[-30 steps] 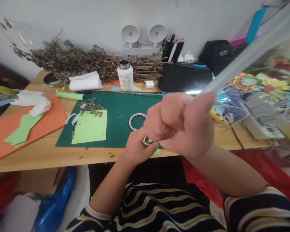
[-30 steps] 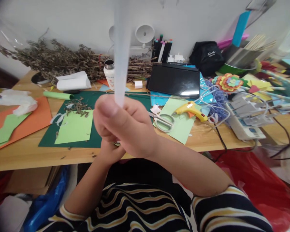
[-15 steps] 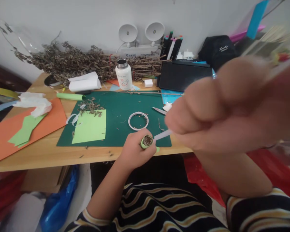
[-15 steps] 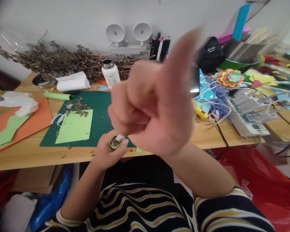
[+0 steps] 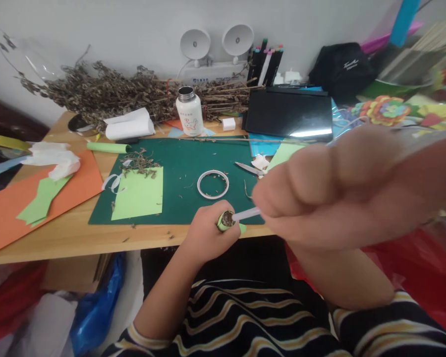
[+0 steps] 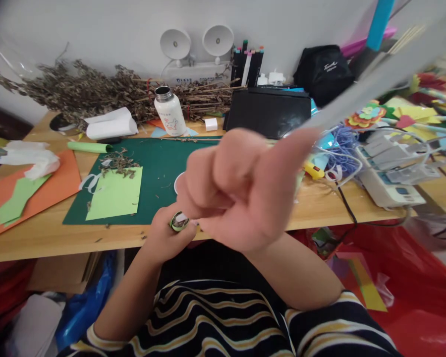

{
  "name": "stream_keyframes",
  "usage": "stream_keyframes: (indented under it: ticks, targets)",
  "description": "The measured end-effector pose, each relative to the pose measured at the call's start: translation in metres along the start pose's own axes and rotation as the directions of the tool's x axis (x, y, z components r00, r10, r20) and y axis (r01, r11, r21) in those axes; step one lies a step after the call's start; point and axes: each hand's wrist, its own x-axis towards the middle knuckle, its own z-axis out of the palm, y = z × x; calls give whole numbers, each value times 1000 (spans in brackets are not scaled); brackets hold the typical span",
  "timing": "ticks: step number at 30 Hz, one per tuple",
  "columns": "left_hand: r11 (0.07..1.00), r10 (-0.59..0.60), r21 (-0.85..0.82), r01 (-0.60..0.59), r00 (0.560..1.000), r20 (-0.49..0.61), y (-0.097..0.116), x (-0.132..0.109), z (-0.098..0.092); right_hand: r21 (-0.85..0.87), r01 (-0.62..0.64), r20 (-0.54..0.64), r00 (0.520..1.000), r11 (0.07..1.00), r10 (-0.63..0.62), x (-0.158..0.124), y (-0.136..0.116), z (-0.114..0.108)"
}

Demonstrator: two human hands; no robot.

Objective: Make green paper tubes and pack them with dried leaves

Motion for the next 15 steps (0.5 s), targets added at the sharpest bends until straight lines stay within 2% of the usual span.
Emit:
stream_keyframes:
  ticks: [1,3,7,10,15]
  targets:
    - [1000,14,-3,-14,1000,-2,0,0,0,139,51,-1,999,989,-52,-2,7,1]
    - [999,33,0,-33,999,-2,0,1,2,270,85,-34,996,959,-79,-8,22,3]
    - [998,31,46,-31,1000,-5,-1,2,4,304,63,-12,998,951,-62,-16,35,5]
    - [998,32,58,-32,999,1,0,2,4,303,53,-23,999,951,-49,-15,30,4]
    - [996,2,94,-2,1000,8,5,2,-1,289,79,-77,995,954,-59,-9,8,-5]
